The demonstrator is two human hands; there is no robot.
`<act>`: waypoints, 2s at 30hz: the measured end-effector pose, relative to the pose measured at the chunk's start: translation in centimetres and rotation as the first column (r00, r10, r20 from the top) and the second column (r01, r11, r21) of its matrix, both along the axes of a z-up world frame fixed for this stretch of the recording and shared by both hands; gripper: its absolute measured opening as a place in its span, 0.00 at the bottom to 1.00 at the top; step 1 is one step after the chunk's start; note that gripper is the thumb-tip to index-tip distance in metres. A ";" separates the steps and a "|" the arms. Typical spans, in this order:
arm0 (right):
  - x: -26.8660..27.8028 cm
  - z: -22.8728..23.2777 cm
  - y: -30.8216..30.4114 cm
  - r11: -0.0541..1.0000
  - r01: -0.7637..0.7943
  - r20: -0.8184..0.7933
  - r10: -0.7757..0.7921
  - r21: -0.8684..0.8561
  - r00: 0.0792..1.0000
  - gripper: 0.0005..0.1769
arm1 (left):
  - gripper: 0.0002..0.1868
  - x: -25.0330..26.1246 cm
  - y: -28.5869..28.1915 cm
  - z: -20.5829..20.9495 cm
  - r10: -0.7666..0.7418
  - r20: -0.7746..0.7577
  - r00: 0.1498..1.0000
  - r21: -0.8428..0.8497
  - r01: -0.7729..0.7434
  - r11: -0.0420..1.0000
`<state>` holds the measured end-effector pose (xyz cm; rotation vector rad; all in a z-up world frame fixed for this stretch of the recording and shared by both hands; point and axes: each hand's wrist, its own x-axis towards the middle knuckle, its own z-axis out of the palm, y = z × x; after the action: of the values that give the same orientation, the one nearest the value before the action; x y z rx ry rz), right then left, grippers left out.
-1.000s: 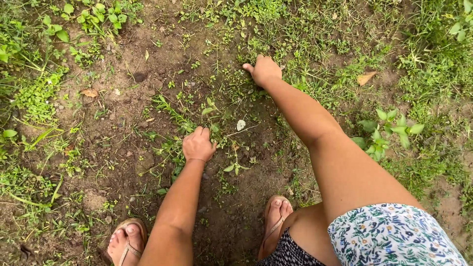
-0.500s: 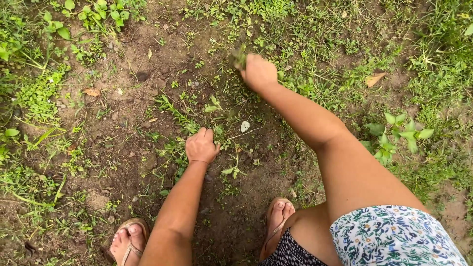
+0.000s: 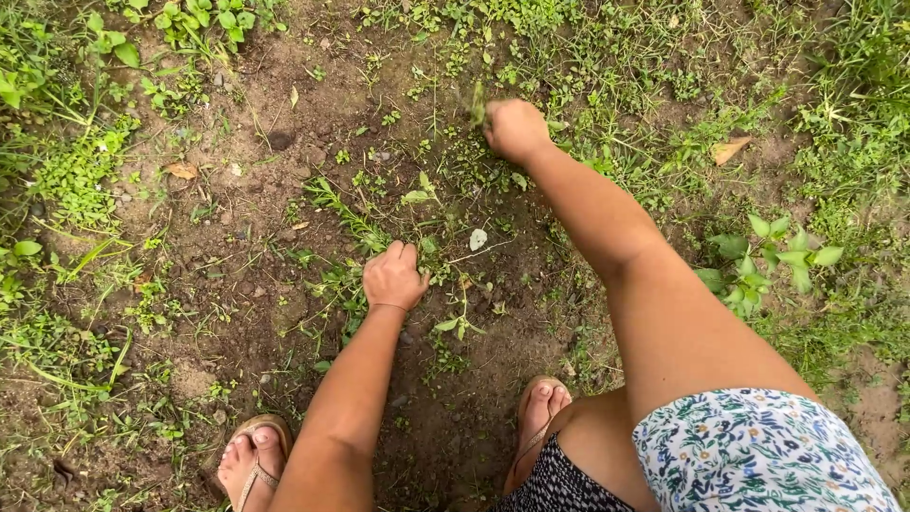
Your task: The person is manually pulling weeds from a patch of soil in a garden.
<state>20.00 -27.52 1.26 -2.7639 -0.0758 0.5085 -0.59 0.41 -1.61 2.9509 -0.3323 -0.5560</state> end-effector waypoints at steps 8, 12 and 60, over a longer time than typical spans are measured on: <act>-7.2 10.6 3.7 0.932 -0.335 -0.077 0.327 -0.140 0.942 0.27 | 0.22 -1.0 0.6 -3.2 0.046 0.445 0.894 -0.135 0.016 0.991; -4.7 10.3 1.8 0.968 -0.164 -0.153 0.135 -0.192 0.979 0.50 | 0.21 -1.1 0.5 -3.6 0.052 0.457 0.888 -0.131 0.010 0.991; -9.0 3.3 9.6 0.864 -0.440 0.086 0.433 0.245 0.898 0.11 | 0.20 -0.6 -0.6 2.3 0.031 0.230 0.973 -0.009 -0.030 1.000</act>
<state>10.99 -17.97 4.54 -2.4887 -0.7380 0.5256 -1.18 -0.22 0.67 3.0138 -0.3086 -0.2082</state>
